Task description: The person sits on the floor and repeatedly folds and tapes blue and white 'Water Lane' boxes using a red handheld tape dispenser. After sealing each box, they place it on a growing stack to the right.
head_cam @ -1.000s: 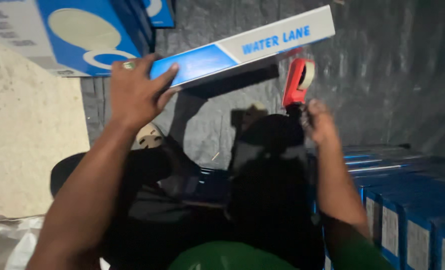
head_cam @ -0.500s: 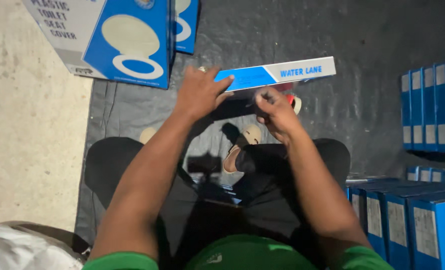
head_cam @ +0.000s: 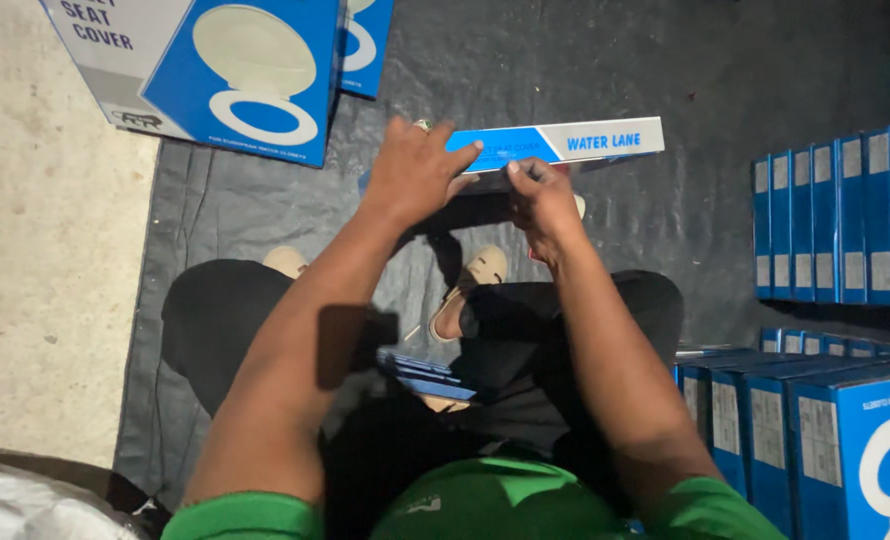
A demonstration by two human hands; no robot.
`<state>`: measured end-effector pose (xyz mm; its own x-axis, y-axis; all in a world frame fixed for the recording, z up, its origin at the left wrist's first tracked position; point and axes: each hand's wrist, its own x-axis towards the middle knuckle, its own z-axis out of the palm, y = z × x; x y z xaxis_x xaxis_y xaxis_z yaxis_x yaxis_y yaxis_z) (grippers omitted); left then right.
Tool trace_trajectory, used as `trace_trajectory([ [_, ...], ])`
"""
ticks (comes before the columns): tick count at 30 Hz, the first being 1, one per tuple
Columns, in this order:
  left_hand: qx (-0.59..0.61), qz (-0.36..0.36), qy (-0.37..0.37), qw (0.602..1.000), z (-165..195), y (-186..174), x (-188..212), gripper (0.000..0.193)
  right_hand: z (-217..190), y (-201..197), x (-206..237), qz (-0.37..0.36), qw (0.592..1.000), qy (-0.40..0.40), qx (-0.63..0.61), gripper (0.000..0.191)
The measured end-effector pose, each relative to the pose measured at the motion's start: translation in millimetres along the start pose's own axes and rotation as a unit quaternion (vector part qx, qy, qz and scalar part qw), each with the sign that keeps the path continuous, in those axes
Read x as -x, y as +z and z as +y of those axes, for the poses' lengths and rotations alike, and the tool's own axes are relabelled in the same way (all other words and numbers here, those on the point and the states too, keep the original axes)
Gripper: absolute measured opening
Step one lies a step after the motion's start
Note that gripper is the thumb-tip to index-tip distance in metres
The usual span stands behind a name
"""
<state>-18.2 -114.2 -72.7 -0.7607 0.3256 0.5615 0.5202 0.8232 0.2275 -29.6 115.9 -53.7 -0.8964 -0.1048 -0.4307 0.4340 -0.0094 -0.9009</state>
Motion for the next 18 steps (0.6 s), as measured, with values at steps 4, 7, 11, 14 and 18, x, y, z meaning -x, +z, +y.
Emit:
trace_trajectory([
  [4,0.007,-0.021,-0.006,1.000,0.8,1.0,1.4,0.040,-2.4,9.5,-2.3,0.062,0.996,-0.020,0.052,0.021],
  [7,0.007,-0.031,-0.006,0.999,1.8,0.3,1.5,0.040,-2.7,14.0,-1.6,0.100,0.989,-0.060,0.090,0.023],
  [11,-0.008,-0.027,0.006,1.000,4.2,-2.1,3.1,0.041,7.6,6.6,-0.9,0.110,0.992,0.007,0.054,0.029],
  [14,-0.004,-0.030,0.001,1.000,7.0,-4.3,5.2,0.040,25.5,-3.6,-7.3,0.103,0.994,0.002,0.039,0.027],
  [18,-0.005,-0.036,0.003,0.999,9.5,-5.6,5.9,0.042,55.0,-3.9,-21.9,0.152,0.950,-0.202,0.182,0.032],
])
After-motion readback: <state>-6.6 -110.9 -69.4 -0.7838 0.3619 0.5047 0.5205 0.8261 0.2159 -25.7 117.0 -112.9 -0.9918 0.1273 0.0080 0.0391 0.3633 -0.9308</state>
